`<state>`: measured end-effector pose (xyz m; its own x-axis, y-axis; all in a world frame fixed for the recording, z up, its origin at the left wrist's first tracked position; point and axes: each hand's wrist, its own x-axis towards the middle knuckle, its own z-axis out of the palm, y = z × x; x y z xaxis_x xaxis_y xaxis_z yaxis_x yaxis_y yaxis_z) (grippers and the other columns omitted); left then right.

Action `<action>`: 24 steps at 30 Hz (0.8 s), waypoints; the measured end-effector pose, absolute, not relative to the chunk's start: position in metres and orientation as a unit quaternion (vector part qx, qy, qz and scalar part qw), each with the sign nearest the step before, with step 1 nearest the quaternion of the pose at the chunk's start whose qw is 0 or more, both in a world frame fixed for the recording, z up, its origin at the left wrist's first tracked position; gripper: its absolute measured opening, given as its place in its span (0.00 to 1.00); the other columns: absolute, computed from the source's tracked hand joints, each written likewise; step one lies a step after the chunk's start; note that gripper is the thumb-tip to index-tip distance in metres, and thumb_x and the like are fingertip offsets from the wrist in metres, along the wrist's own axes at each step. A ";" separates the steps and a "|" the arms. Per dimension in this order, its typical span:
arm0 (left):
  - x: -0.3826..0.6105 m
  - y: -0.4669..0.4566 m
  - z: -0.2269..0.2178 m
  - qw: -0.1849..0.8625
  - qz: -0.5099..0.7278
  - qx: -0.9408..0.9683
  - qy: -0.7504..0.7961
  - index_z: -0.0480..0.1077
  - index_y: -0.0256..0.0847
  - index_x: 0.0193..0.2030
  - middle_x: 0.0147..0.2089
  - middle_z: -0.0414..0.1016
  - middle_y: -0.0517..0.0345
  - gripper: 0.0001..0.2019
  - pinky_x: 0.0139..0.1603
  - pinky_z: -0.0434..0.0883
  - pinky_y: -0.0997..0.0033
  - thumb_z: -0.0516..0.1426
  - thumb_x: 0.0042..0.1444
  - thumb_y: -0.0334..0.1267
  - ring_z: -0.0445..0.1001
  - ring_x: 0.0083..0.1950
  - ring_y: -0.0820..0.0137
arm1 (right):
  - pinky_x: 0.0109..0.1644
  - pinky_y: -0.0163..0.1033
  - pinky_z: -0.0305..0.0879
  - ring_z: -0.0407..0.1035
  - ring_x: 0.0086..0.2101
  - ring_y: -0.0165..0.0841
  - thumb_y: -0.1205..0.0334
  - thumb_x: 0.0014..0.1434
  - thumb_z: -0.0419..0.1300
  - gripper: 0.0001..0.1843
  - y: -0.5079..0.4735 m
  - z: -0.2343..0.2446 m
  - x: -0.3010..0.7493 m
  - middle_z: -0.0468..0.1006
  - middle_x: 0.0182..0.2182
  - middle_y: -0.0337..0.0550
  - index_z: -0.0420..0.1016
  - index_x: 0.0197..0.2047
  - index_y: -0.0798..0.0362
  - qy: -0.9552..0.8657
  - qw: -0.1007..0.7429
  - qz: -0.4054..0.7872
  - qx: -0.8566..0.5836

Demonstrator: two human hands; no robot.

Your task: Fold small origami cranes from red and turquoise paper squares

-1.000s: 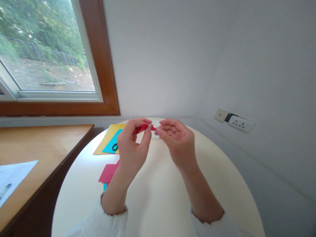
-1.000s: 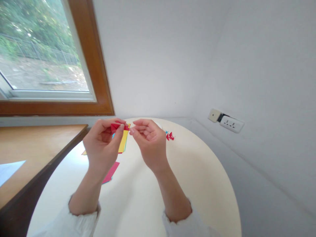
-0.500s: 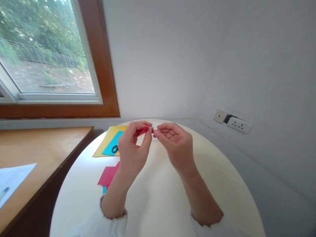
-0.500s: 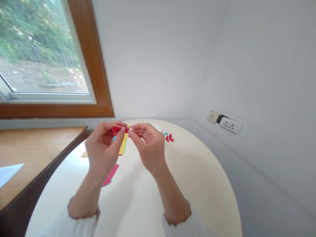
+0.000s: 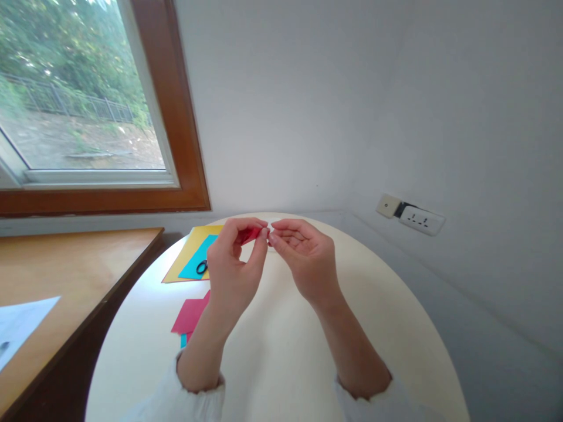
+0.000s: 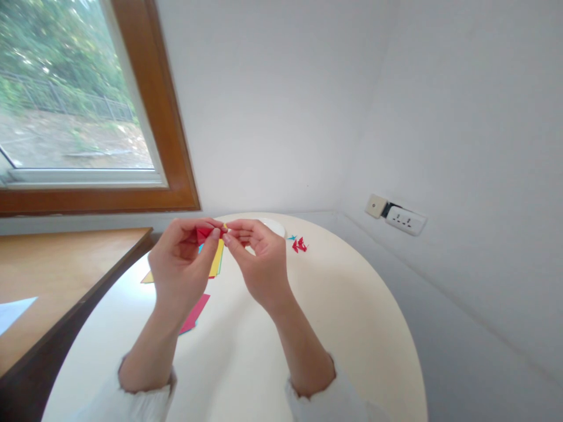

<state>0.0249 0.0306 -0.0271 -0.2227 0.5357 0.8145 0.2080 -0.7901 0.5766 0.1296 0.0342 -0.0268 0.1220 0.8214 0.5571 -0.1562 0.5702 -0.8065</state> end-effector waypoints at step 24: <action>0.022 0.031 -0.027 -0.015 0.688 0.625 0.368 0.70 0.42 0.35 0.33 0.70 0.59 0.05 0.37 0.70 0.68 0.60 0.50 0.31 0.71 0.35 0.70 | 0.37 0.38 0.70 0.73 0.32 0.31 0.65 0.51 0.62 0.07 0.032 -0.029 0.131 0.78 0.29 0.39 0.73 0.36 0.50 -0.595 0.706 0.169 -0.344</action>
